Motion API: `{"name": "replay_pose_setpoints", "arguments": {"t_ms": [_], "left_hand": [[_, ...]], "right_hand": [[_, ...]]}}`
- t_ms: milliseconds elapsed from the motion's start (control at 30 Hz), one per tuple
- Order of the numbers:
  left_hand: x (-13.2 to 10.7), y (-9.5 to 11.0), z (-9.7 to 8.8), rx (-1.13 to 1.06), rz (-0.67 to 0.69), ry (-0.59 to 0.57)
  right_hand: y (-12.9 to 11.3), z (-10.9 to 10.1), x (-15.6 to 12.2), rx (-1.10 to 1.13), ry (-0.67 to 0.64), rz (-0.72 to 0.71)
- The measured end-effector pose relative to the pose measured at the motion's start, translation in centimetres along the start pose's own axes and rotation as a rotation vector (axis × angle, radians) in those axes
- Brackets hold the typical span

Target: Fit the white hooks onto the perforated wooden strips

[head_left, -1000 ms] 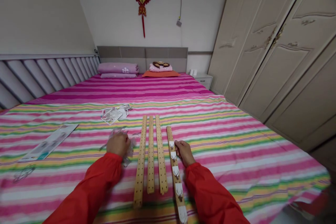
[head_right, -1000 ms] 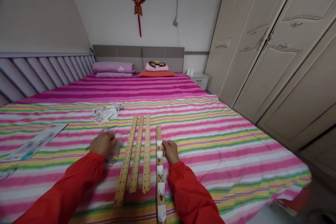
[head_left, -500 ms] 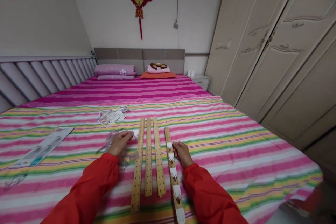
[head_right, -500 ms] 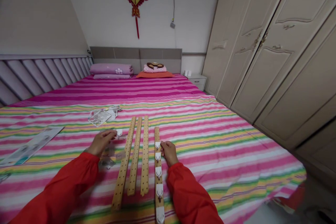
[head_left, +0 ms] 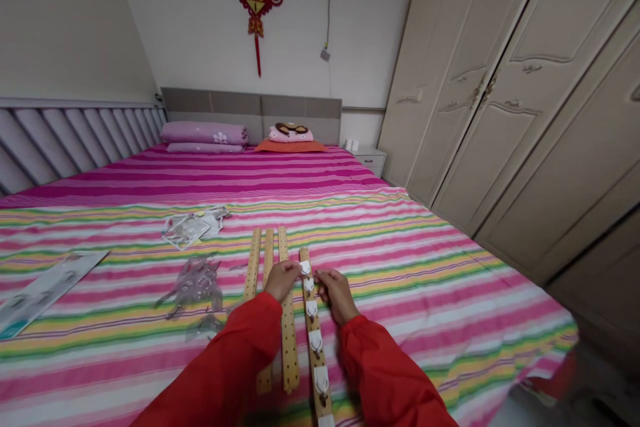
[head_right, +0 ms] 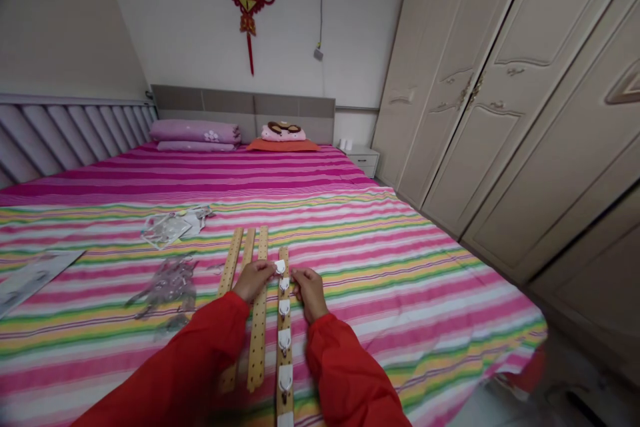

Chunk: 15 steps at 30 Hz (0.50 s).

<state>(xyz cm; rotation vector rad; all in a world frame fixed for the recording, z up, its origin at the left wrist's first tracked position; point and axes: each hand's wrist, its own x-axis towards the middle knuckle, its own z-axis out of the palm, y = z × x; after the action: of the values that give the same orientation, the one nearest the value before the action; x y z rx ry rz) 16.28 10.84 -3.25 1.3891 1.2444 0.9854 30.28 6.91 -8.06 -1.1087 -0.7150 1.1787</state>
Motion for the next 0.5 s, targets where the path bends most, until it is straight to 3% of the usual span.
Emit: {"name": "replay_pose_setpoints", "arguments": {"t_ms": [267, 500], "left_hand": [[2.2, -1.5, 0.9, 0.188, 0.002, 0.012], [2.7, -1.6, 1.4, 0.402, -0.031, 0.059]], "right_hand": [[-1.1, 1.0, 1.0, -0.011, -0.018, 0.004], [-0.7, 1.6, 1.8, -0.039, 0.024, 0.013]]}}
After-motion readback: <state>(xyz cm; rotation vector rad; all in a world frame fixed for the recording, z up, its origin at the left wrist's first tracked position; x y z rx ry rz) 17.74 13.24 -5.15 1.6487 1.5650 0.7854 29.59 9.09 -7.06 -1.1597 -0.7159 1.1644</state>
